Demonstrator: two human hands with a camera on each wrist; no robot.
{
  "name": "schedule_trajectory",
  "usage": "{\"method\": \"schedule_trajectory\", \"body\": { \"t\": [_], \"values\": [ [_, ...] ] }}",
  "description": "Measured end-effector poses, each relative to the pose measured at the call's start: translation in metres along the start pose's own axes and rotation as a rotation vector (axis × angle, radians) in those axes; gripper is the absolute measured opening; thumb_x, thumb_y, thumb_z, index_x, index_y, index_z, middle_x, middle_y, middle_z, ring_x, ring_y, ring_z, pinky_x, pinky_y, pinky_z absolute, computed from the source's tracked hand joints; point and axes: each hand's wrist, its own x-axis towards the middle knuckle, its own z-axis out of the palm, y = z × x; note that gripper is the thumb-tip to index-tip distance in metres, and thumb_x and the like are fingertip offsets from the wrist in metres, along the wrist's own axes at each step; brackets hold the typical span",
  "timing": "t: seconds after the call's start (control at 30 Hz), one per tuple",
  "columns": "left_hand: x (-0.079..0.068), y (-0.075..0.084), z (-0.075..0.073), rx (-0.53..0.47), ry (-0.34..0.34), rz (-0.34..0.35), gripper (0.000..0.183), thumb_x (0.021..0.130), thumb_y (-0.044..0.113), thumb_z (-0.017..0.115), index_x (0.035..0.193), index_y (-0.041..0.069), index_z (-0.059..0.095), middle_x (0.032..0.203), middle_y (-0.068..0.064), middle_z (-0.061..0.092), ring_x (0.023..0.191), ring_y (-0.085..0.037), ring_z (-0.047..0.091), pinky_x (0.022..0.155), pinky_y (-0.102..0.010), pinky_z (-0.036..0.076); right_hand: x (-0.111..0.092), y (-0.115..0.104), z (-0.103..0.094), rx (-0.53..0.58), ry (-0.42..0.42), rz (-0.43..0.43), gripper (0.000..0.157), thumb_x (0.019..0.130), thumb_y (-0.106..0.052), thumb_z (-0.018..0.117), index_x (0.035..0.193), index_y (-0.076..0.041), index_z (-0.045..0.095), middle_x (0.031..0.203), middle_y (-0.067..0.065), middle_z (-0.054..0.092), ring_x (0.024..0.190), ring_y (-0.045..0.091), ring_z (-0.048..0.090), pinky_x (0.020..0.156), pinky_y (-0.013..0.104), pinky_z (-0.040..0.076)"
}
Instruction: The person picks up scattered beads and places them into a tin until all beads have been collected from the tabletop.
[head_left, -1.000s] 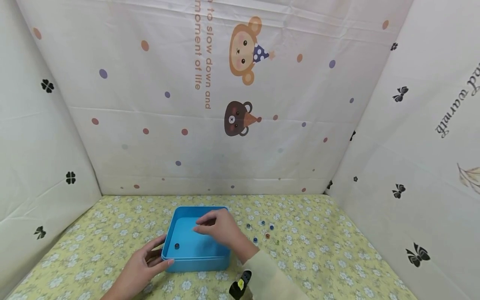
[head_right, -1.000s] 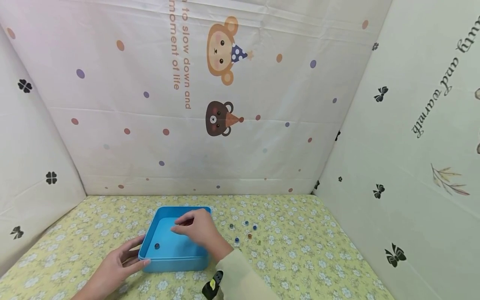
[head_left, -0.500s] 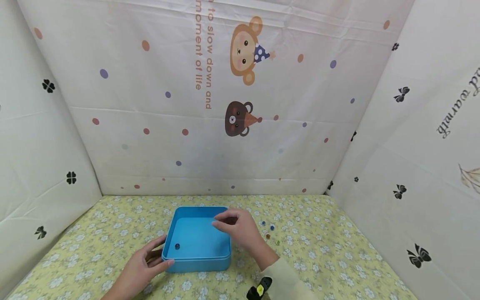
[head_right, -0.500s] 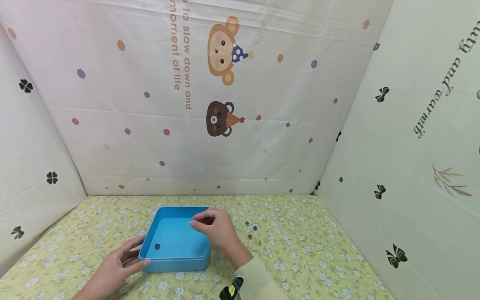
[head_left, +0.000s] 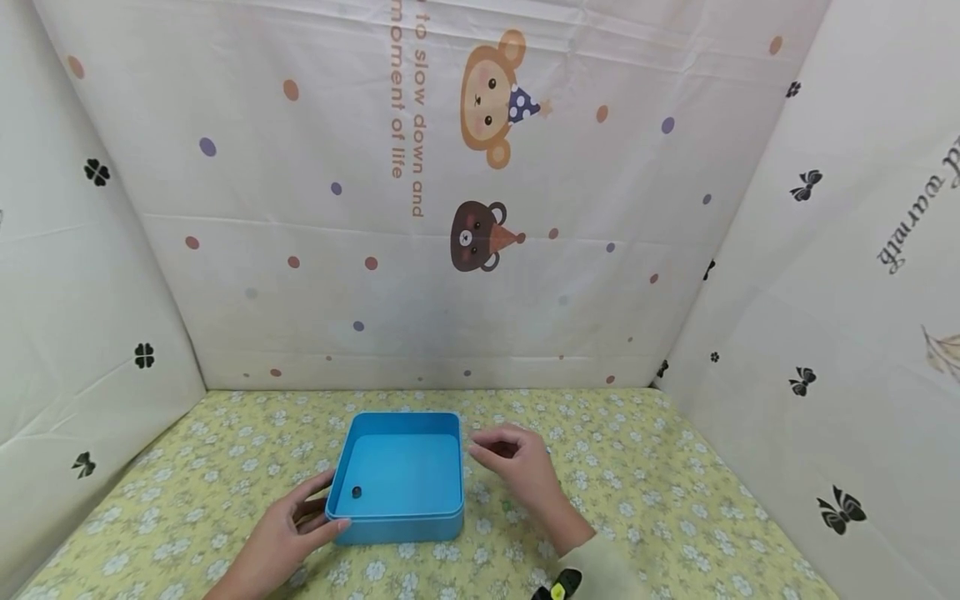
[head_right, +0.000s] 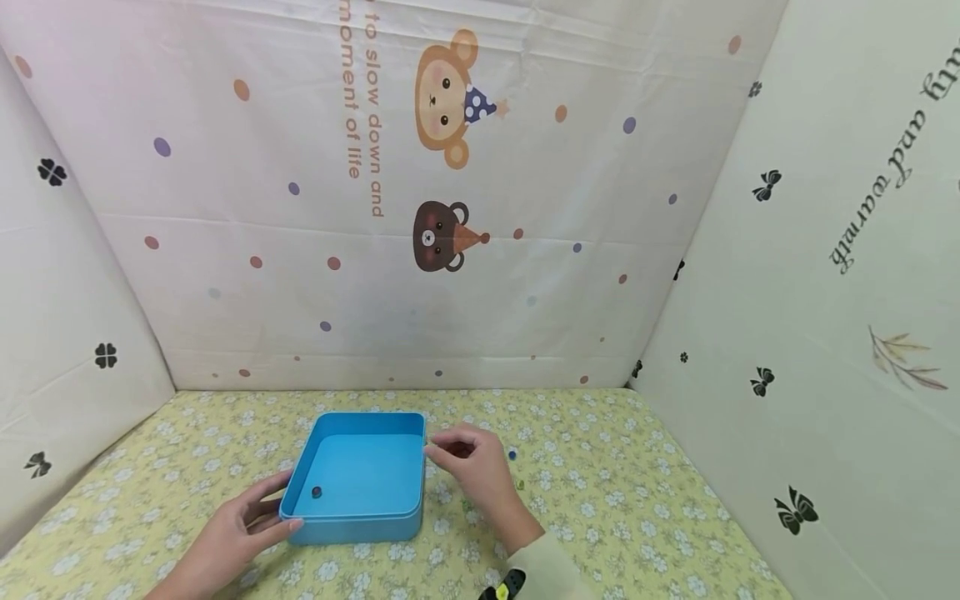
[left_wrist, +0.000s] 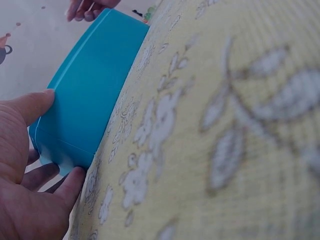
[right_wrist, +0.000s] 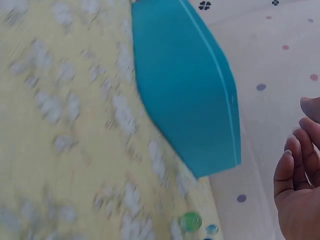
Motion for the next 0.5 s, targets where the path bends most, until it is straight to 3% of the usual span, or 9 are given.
{"method": "schedule_trajectory", "body": {
  "t": [0.23, 0.5],
  "values": [
    [0.000, 0.000, 0.000, -0.020, -0.005, 0.004, 0.083, 0.091, 0.029, 0.079, 0.159, 0.016, 0.034, 0.164, -0.022, 0.033, 0.144, -0.051, 0.043, 0.110, -0.037, 0.063, -0.007, 0.008, -0.016, 0.000, 0.027, 0.009, 0.022, 0.093, -0.027, 0.080, 0.110, -0.014, 0.080, 0.109, 0.009, 0.073, 0.090, 0.015, 0.070, 0.075, 0.023, 0.069],
    [-0.001, 0.001, 0.000, 0.009, -0.014, 0.013, 0.082, 0.093, 0.029, 0.077, 0.159, 0.015, 0.032, 0.164, -0.026, 0.031, 0.143, -0.052, 0.042, 0.108, -0.038, 0.064, -0.016, 0.016, -0.033, 0.009, 0.061, 0.079, 0.024, 0.091, -0.027, 0.081, 0.111, -0.014, 0.079, 0.113, 0.016, 0.070, 0.090, 0.016, 0.069, 0.078, 0.037, 0.071]
  ]
}}
